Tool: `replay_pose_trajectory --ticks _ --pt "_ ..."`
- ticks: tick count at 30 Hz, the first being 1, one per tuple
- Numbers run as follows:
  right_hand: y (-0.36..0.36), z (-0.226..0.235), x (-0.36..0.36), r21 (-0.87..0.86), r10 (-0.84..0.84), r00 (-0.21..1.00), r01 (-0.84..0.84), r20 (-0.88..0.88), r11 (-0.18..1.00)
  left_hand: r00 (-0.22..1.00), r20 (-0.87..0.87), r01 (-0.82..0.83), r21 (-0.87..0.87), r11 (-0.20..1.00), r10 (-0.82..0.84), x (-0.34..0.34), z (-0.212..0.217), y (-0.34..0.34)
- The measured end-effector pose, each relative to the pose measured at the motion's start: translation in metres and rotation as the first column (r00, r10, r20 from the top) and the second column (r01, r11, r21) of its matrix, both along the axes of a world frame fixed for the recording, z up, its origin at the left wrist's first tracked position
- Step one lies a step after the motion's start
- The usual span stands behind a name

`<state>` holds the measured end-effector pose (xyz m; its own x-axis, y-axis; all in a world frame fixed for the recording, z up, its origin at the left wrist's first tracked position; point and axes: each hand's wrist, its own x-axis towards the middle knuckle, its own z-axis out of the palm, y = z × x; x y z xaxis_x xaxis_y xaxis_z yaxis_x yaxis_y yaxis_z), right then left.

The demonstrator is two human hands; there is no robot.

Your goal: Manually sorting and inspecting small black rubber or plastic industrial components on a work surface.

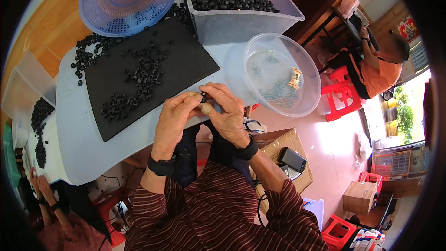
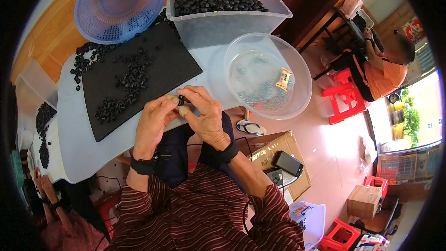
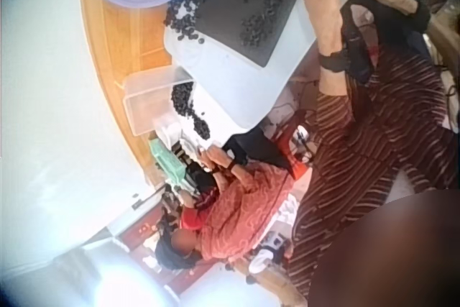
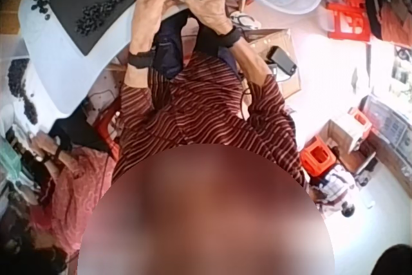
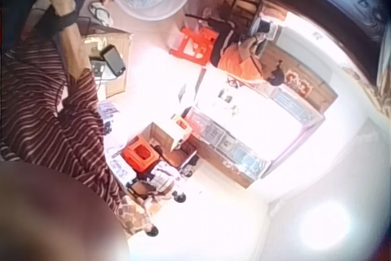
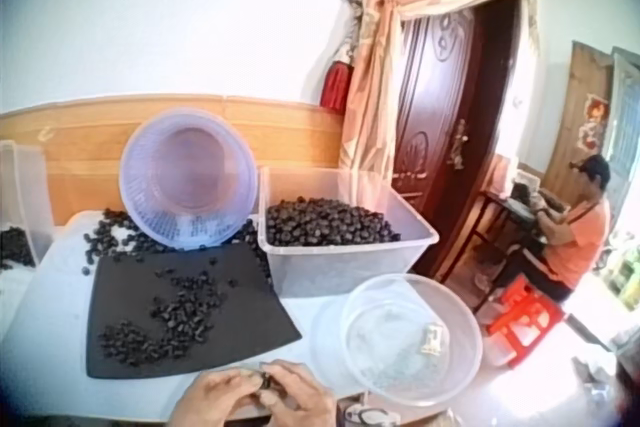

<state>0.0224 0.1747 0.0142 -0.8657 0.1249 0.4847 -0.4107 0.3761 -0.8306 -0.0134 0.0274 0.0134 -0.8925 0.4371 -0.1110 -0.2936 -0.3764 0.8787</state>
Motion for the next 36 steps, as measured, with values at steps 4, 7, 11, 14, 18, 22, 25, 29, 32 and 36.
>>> replay_pose_trajectory --ticks 4,7,11,14,18,22,25,29,32,36 --pt "-0.001 -0.007 -0.002 0.004 -0.033 0.999 0.033 -0.022 0.999 0.998 -0.022 0.060 -0.091 0.994 -0.063 -0.006 0.010 -0.001" --pt "-0.004 -0.004 -0.003 0.084 -0.065 0.990 0.076 -0.125 0.994 0.995 -0.031 0.086 -0.105 0.991 -0.090 -0.010 0.010 -0.001" --pt "-0.005 -0.006 -0.002 0.068 -0.107 0.983 0.118 -0.149 0.991 0.998 -0.009 0.065 -0.060 0.996 -0.065 -0.006 0.007 0.001" --pt "-0.004 -0.006 -0.001 0.029 -0.117 0.985 0.121 -0.128 0.992 0.999 0.026 0.030 0.041 0.999 -0.031 -0.001 0.007 0.004" --pt "-0.005 -0.004 -0.001 0.035 -0.109 0.990 0.113 -0.092 0.993 0.999 -0.038 -0.008 -0.005 1.000 0.008 0.004 0.006 0.005" --pt "-0.005 -0.006 0.000 0.029 -0.112 0.987 0.116 -0.111 0.993 0.999 -0.019 -0.029 -0.007 1.000 0.029 0.003 0.004 0.006" --pt "-0.005 -0.005 -0.001 0.022 -0.093 0.990 0.095 -0.107 0.995 1.000 0.002 -0.026 0.006 1.000 0.026 0.002 0.005 0.005" --pt "-0.004 -0.007 -0.004 0.041 -0.088 0.982 0.096 -0.166 0.995 1.000 -0.002 -0.004 -0.031 0.999 0.004 -0.001 0.008 0.005" --pt "-0.004 -0.007 -0.003 0.071 -0.104 0.972 0.121 -0.209 0.990 0.999 -0.020 0.038 -0.083 0.996 -0.039 -0.005 0.012 0.003" --pt "-0.004 -0.009 -0.003 0.058 -0.115 0.975 0.128 -0.187 0.990 0.999 0.011 0.039 -0.092 0.995 -0.038 -0.006 0.015 0.004"
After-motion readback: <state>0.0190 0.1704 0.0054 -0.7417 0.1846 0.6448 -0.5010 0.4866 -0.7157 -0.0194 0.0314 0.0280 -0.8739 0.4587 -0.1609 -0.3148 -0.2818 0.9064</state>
